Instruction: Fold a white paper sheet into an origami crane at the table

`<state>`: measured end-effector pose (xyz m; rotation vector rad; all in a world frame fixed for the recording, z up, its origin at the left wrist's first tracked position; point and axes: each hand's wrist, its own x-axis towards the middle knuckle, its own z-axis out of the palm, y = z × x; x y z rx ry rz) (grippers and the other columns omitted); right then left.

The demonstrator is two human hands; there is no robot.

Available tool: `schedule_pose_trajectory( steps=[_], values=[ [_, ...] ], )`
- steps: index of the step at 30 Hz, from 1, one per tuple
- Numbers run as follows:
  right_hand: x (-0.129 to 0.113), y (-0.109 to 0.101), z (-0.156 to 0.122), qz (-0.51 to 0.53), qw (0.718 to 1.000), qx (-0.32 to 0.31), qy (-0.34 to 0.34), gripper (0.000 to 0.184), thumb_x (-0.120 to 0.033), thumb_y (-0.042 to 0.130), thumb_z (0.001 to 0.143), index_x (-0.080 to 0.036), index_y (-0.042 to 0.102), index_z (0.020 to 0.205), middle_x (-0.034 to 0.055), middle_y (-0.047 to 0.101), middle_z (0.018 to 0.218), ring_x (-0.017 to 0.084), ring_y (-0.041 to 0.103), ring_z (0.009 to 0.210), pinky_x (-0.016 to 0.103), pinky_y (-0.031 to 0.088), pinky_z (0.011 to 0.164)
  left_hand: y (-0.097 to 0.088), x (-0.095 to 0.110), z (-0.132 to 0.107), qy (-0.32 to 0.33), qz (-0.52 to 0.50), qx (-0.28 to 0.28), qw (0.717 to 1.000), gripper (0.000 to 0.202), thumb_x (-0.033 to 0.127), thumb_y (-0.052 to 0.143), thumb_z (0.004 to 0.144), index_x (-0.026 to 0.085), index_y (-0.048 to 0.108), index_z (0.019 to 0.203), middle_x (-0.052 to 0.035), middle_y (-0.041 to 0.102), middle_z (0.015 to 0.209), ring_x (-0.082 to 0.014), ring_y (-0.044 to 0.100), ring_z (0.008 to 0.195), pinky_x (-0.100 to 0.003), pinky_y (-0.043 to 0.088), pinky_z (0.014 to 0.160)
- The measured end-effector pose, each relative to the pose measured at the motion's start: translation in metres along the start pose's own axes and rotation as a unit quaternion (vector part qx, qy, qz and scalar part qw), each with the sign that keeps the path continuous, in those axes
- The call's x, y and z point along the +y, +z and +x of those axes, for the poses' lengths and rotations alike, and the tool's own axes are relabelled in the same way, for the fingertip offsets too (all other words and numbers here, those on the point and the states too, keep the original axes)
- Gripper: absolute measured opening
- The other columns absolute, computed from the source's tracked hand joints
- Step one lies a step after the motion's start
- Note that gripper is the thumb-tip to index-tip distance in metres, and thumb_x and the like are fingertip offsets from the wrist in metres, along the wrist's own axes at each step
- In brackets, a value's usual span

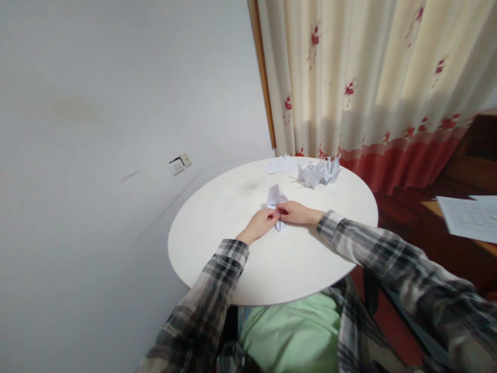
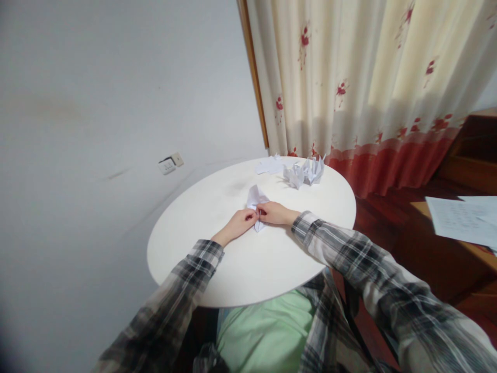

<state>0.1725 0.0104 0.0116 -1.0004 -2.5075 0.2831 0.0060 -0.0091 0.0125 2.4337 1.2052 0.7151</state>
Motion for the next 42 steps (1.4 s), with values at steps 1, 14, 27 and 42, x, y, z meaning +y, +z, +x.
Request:
schedule_pose_trajectory(
  steps=[1, 14, 27, 42],
  values=[
    [0.0000, -0.0001, 0.0000, 0.001, 1.000, -0.001, -0.001, 0.016, -0.022, 0.047, 0.075, -0.013, 0.057, 0.085, 0.0029, 0.058, 0.072, 0.011, 0.047, 0.062, 0.020, 0.031, 0.058, 0.0001, -0.0003, 0.0000, 0.001, 0.000, 0.000, 1.000, 0.027, 0.029, 0.039, 0.076, 0.014, 0.045, 0.054, 0.0035, 0.039, 0.051, -0.0074, 0.033, 0.051, -0.021, 0.025, 0.049],
    [-0.0010, -0.0005, -0.0001, 0.000, 1.000, -0.002, 0.003, 0.015, -0.022, 0.048, 0.075, -0.013, 0.057, 0.083, 0.0028, 0.058, 0.072, 0.011, 0.047, 0.062, 0.020, 0.032, 0.058, -0.0002, 0.0016, -0.0008, -0.013, -0.006, 0.002, 1.000, 0.026, 0.028, 0.041, 0.075, 0.014, 0.047, 0.055, 0.0032, 0.042, 0.052, -0.0076, 0.035, 0.052, -0.021, 0.027, 0.051],
    [-0.0015, -0.0015, -0.0010, 0.016, 1.000, -0.005, 0.013, 0.021, -0.024, 0.044, 0.078, -0.014, 0.054, 0.093, 0.0033, 0.058, 0.073, 0.011, 0.048, 0.063, 0.021, 0.033, 0.061, -0.0001, 0.0006, -0.0005, -0.002, 0.005, -0.002, 1.000, 0.027, 0.030, 0.039, 0.077, 0.014, 0.044, 0.055, 0.0037, 0.040, 0.053, -0.0072, 0.035, 0.052, -0.021, 0.027, 0.050],
    [-0.0024, -0.0029, -0.0011, 0.040, 0.999, -0.010, 0.006, 0.026, -0.020, 0.044, 0.077, -0.013, 0.058, 0.097, 0.0049, 0.062, 0.081, 0.011, 0.051, 0.066, 0.021, 0.035, 0.064, -0.0007, 0.0021, -0.0033, -0.039, -0.044, 0.020, 0.998, 0.014, 0.029, 0.043, 0.078, 0.018, 0.047, 0.085, 0.0030, 0.051, 0.063, -0.0087, 0.046, 0.056, -0.020, 0.036, 0.054]
  ],
)
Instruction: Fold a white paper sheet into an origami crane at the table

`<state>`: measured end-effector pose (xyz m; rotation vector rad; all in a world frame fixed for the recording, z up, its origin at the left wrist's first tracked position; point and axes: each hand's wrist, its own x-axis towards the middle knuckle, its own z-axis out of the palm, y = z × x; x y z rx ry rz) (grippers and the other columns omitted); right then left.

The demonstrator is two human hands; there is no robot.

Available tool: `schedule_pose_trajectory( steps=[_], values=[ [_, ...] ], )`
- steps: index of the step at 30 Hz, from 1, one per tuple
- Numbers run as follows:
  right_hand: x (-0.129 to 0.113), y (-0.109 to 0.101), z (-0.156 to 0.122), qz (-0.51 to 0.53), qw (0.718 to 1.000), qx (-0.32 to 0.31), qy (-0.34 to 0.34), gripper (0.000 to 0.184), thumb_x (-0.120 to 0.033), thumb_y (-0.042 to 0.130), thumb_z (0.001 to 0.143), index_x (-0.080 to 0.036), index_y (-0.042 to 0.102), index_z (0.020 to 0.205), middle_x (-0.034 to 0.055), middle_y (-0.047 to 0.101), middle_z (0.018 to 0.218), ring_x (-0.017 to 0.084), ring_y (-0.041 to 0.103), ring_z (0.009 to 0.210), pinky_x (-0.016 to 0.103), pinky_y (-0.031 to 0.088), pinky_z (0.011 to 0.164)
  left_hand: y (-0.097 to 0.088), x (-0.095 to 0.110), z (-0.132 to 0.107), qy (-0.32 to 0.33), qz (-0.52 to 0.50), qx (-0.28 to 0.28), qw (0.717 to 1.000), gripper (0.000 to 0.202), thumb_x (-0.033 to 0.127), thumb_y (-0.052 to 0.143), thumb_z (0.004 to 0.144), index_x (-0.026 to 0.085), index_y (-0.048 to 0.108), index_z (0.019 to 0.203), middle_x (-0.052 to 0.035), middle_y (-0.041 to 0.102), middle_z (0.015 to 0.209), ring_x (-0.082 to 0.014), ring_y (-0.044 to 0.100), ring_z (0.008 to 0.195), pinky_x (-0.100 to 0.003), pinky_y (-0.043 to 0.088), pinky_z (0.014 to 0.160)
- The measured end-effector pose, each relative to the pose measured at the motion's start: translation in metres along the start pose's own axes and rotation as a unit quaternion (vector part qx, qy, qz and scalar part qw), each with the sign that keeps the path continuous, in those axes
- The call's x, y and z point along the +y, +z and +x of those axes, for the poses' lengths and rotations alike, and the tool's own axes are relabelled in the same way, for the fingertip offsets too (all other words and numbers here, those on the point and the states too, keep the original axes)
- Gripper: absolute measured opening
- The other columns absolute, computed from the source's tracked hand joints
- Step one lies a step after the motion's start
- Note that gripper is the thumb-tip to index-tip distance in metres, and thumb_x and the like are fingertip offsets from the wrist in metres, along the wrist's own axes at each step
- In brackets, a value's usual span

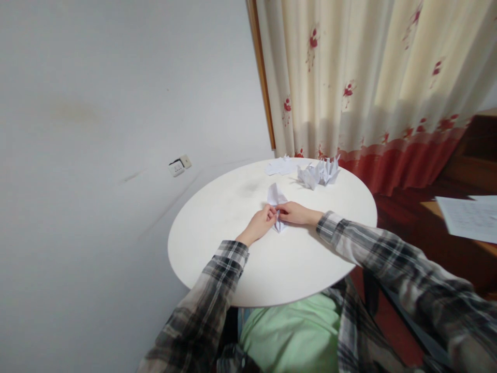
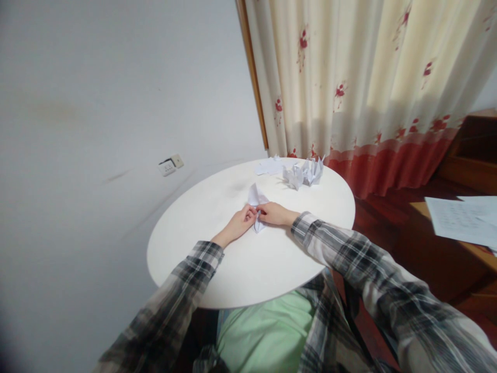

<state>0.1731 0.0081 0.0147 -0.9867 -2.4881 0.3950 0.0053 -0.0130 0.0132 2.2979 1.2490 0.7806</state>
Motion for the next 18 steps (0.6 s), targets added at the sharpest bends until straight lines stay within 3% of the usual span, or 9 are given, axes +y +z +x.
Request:
schedule_pose_trajectory(
  steps=[7, 13, 18],
  values=[
    [0.000, -0.001, 0.001, -0.036, 0.998, 0.012, 0.042, 0.024, -0.023, 0.037, 0.081, -0.012, 0.054, 0.094, 0.0058, 0.060, 0.078, 0.011, 0.049, 0.065, 0.021, 0.033, 0.063, 0.002, -0.007, 0.001, 0.021, -0.024, 0.011, 0.999, 0.027, 0.025, 0.045, 0.076, 0.018, 0.039, 0.102, 0.0050, 0.049, 0.061, -0.0085, 0.047, 0.054, -0.020, 0.035, 0.052],
    [0.003, 0.000, 0.001, -0.021, 0.999, 0.019, 0.017, 0.036, -0.036, 0.025, 0.088, -0.013, 0.053, 0.089, 0.0061, 0.058, 0.076, 0.011, 0.050, 0.065, 0.021, 0.033, 0.062, 0.004, -0.010, 0.002, 0.024, -0.014, 0.023, 0.999, 0.029, 0.027, 0.044, 0.077, 0.018, 0.039, 0.104, 0.0053, 0.048, 0.061, -0.0082, 0.046, 0.052, -0.020, 0.034, 0.051],
    [0.004, 0.003, 0.002, -0.028, 0.999, 0.025, 0.032, 0.033, -0.040, 0.035, 0.085, -0.014, 0.056, 0.086, 0.0044, 0.059, 0.073, 0.010, 0.048, 0.061, 0.020, 0.032, 0.059, 0.002, -0.014, 0.002, 0.014, 0.041, 0.056, 0.997, 0.023, 0.023, 0.043, 0.076, 0.020, 0.042, 0.099, 0.0039, 0.051, 0.066, -0.0089, 0.047, 0.056, -0.021, 0.035, 0.054]
  ],
)
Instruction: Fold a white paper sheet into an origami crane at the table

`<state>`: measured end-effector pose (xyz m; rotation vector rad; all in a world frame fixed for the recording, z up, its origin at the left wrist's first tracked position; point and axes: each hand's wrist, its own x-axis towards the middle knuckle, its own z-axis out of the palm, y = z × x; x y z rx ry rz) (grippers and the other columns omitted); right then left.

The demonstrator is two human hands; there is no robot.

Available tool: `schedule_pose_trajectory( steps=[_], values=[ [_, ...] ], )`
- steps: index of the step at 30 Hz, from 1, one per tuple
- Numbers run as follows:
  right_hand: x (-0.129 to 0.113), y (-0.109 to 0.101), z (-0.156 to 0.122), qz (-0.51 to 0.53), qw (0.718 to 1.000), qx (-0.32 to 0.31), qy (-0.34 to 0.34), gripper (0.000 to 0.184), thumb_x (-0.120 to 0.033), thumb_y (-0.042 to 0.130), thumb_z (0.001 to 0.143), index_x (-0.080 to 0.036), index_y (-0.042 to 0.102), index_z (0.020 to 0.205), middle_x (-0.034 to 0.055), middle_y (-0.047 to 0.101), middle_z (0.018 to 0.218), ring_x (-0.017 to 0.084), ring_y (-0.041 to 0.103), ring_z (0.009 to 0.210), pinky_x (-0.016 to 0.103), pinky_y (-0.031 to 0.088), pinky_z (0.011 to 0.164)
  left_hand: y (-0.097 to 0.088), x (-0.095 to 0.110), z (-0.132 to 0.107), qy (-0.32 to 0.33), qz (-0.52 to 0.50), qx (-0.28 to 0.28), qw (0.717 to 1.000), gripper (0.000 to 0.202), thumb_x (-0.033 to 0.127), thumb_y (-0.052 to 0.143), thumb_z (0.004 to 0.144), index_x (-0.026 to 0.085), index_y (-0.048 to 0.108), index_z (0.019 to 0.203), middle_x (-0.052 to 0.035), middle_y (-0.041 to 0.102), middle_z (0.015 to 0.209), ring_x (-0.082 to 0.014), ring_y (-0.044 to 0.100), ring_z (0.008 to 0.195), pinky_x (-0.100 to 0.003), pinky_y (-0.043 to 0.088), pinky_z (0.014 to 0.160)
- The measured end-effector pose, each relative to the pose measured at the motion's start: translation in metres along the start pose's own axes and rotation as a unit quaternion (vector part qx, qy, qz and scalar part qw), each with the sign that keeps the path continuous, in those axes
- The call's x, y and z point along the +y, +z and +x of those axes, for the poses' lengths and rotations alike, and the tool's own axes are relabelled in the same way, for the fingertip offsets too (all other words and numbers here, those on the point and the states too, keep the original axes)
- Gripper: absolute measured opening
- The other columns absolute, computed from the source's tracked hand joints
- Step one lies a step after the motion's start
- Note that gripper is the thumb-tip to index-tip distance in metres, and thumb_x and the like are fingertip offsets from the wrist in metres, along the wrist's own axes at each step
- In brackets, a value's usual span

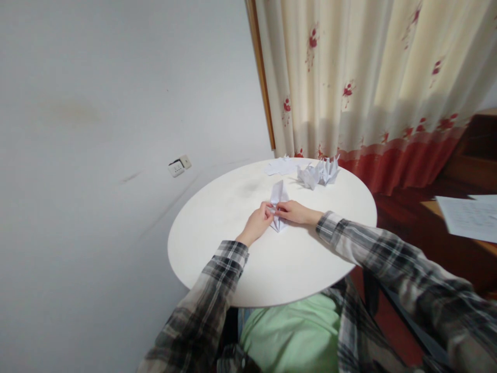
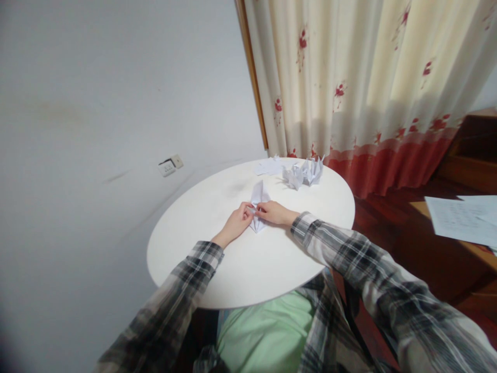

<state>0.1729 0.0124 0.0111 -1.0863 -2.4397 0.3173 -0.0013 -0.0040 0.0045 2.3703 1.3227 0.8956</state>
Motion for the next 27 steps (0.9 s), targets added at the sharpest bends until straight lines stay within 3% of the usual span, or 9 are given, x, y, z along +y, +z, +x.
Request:
schedule_pose_trajectory(
  steps=[6, 10, 16, 27],
  values=[
    [-0.0023, -0.0021, -0.0008, 0.003, 1.000, -0.001, -0.013, 0.030, -0.037, 0.040, 0.083, -0.013, 0.058, 0.085, 0.0032, 0.058, 0.069, 0.009, 0.045, 0.058, 0.019, 0.031, 0.057, -0.0009, -0.0007, 0.0015, -0.028, 0.048, 0.055, 0.997, 0.025, 0.028, 0.045, 0.077, 0.018, 0.042, 0.100, 0.0000, 0.053, 0.076, -0.0114, 0.050, 0.066, -0.024, 0.040, 0.063],
    [-0.0048, -0.0045, -0.0017, 0.030, 0.999, -0.017, -0.026, 0.029, -0.037, 0.042, 0.082, -0.014, 0.060, 0.083, 0.0017, 0.057, 0.066, 0.009, 0.044, 0.057, 0.019, 0.031, 0.056, -0.0003, -0.0012, 0.0032, -0.034, 0.056, 0.097, 0.993, 0.032, 0.022, 0.046, 0.076, 0.016, 0.041, 0.106, -0.0052, 0.053, 0.092, -0.0135, 0.051, 0.079, -0.029, 0.041, 0.076],
    [-0.0064, -0.0060, -0.0021, 0.059, 0.998, -0.022, -0.025, 0.036, -0.036, 0.034, 0.085, -0.013, 0.060, 0.076, 0.0014, 0.057, 0.063, 0.008, 0.045, 0.056, 0.019, 0.032, 0.057, 0.0001, -0.0005, 0.0038, -0.006, 0.053, 0.040, 0.998, 0.028, 0.020, 0.042, 0.076, 0.015, 0.045, 0.104, -0.0077, 0.055, 0.097, -0.0163, 0.051, 0.087, -0.031, 0.040, 0.080],
    [-0.0077, -0.0066, -0.0025, 0.047, 0.999, -0.009, -0.017, 0.031, -0.034, 0.037, 0.085, -0.013, 0.059, 0.078, 0.0004, 0.055, 0.060, 0.008, 0.044, 0.055, 0.018, 0.031, 0.056, -0.0011, 0.0011, 0.0019, -0.031, 0.068, 0.010, 0.997, 0.027, 0.025, 0.040, 0.079, 0.016, 0.045, 0.104, -0.0070, 0.058, 0.092, -0.0166, 0.052, 0.083, -0.030, 0.041, 0.075]
  ],
)
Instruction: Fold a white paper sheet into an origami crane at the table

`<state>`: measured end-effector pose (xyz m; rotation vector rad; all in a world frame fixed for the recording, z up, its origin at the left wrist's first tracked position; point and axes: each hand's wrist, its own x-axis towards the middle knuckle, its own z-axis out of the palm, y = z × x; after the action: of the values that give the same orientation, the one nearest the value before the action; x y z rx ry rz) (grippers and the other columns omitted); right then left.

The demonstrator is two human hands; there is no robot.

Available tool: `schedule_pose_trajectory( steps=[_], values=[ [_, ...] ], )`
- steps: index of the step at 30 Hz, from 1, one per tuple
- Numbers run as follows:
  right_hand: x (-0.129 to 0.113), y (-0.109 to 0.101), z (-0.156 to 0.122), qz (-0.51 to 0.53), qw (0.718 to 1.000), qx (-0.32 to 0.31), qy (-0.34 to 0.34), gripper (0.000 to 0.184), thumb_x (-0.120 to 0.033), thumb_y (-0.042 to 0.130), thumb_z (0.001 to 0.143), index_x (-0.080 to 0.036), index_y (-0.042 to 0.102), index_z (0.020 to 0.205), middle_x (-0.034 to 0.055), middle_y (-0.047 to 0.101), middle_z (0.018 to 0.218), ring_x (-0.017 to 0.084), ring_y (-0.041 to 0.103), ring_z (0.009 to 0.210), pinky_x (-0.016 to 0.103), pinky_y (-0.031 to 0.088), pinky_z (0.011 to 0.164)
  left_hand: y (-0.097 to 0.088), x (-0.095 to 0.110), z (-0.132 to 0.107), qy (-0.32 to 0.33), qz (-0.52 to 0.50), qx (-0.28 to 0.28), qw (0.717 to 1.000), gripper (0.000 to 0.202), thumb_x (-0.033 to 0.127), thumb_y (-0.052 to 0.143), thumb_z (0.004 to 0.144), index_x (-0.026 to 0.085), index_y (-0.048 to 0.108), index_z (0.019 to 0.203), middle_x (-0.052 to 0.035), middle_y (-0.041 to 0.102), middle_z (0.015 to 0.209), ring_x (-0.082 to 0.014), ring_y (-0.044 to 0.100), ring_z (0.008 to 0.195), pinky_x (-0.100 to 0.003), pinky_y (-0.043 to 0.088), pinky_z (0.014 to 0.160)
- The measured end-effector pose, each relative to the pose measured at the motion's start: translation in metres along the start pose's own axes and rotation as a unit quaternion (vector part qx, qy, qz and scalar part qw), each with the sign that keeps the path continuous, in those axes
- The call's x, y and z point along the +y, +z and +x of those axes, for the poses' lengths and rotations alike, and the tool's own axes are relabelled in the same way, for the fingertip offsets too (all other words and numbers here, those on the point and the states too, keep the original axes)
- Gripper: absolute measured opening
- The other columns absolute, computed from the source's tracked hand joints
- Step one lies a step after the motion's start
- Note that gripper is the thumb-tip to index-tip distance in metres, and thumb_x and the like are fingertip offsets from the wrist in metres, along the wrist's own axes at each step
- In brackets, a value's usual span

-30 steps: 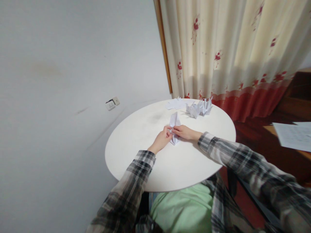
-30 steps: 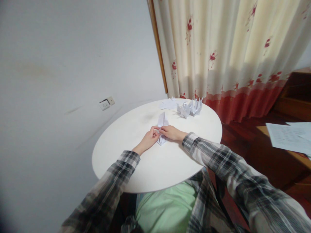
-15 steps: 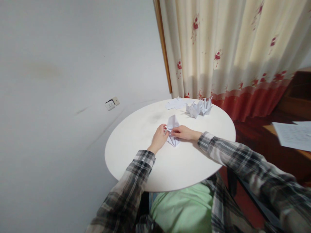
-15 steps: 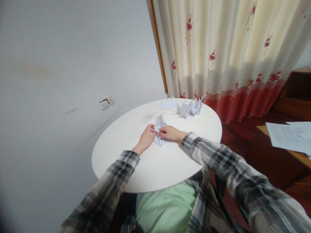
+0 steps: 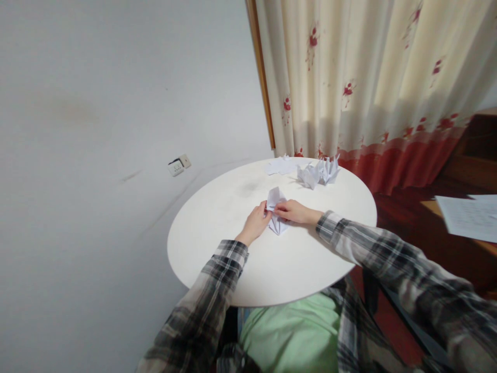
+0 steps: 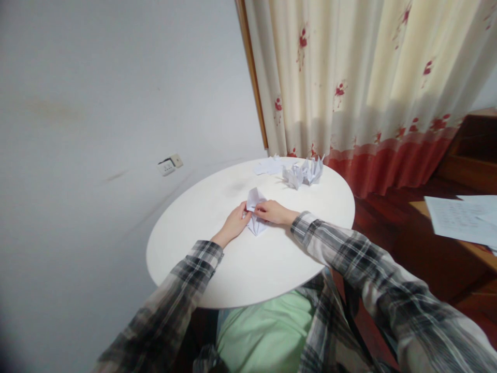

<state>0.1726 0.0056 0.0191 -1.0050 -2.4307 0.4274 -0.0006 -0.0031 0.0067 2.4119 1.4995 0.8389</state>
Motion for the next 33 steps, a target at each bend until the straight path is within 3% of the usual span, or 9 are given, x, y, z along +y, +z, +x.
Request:
schedule_pose_trajectory(
  steps=[22, 33],
  values=[
    [0.0047, 0.0020, 0.0005, -0.011, 1.000, 0.015, -0.007, 0.024, -0.031, 0.042, 0.082, -0.014, 0.058, 0.087, 0.0028, 0.059, 0.073, 0.009, 0.048, 0.061, 0.018, 0.033, 0.059, -0.0017, 0.0043, 0.0005, 0.005, 0.008, -0.002, 1.000, 0.021, 0.022, 0.042, 0.077, 0.016, 0.048, 0.096, -0.0054, 0.057, 0.086, -0.0158, 0.052, 0.078, -0.028, 0.040, 0.072],
    [0.0008, -0.0011, -0.0012, 0.002, 1.000, 0.016, 0.001, 0.025, -0.032, 0.041, 0.083, -0.014, 0.059, 0.087, 0.0014, 0.059, 0.067, 0.008, 0.048, 0.056, 0.018, 0.032, 0.058, 0.0009, -0.0007, 0.0008, 0.020, 0.031, 0.002, 0.999, 0.023, 0.025, 0.040, 0.079, 0.016, 0.047, 0.099, -0.0057, 0.057, 0.087, -0.0159, 0.051, 0.078, -0.028, 0.040, 0.071]
  ],
)
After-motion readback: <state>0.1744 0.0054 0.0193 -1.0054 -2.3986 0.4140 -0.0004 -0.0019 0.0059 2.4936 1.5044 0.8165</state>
